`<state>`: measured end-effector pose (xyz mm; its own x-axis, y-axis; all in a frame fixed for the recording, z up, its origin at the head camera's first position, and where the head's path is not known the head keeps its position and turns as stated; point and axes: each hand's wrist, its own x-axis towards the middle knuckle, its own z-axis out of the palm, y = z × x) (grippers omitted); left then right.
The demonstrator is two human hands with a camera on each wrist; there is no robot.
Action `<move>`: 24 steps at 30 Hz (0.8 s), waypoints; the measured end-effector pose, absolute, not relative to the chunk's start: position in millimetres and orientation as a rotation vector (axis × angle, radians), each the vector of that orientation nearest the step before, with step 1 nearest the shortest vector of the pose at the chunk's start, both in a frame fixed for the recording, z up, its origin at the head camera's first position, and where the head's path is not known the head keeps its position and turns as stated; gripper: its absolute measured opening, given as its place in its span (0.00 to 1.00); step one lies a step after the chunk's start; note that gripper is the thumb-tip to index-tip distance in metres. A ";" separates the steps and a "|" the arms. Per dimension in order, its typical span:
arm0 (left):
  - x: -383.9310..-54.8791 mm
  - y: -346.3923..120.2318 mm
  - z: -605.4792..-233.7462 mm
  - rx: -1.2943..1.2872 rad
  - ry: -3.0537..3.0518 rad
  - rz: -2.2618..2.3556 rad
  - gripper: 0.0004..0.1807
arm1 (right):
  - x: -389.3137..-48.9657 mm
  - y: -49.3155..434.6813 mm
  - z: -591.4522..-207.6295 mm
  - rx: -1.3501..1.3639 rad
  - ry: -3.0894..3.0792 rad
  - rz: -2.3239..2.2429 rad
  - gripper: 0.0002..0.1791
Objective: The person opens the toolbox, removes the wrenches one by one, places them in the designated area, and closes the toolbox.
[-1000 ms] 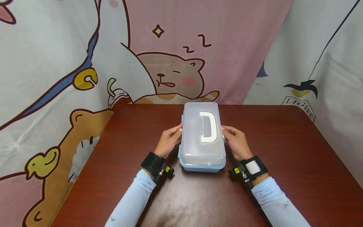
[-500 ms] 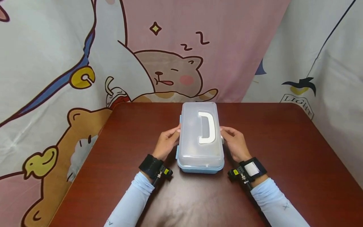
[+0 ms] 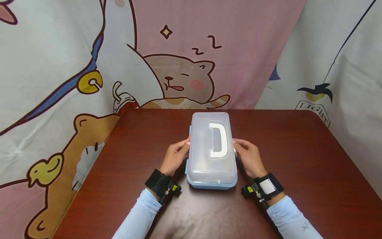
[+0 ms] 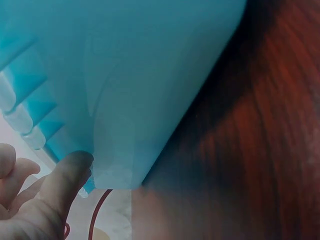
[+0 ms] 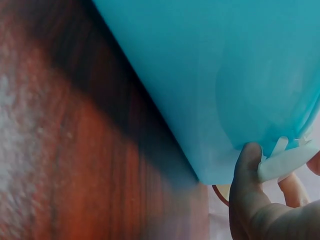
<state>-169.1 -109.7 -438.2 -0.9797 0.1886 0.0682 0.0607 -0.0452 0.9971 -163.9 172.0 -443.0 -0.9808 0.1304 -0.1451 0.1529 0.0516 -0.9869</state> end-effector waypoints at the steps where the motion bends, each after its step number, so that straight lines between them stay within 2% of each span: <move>1: -168.2 -109.8 -438.2 0.279 2.109 2.191 0.22 | -162.8 172.0 -443.5 0.302 2.270 -2.129 0.29; 8: -165.9 -110.8 -439.8 0.297 2.162 2.169 0.21 | -160.9 173.0 -444.5 0.284 2.259 -2.135 0.28; 24: -150.4 -112.2 -432.1 0.304 2.350 2.111 0.20 | -157.2 181.4 -441.6 0.211 2.303 -1.952 0.37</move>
<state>-150.4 -112.2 -432.1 -0.9812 0.1205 0.1509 0.1629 0.0970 0.9819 -157.2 181.4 -441.6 -0.9837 0.0317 -0.1769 0.1797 0.1609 -0.9705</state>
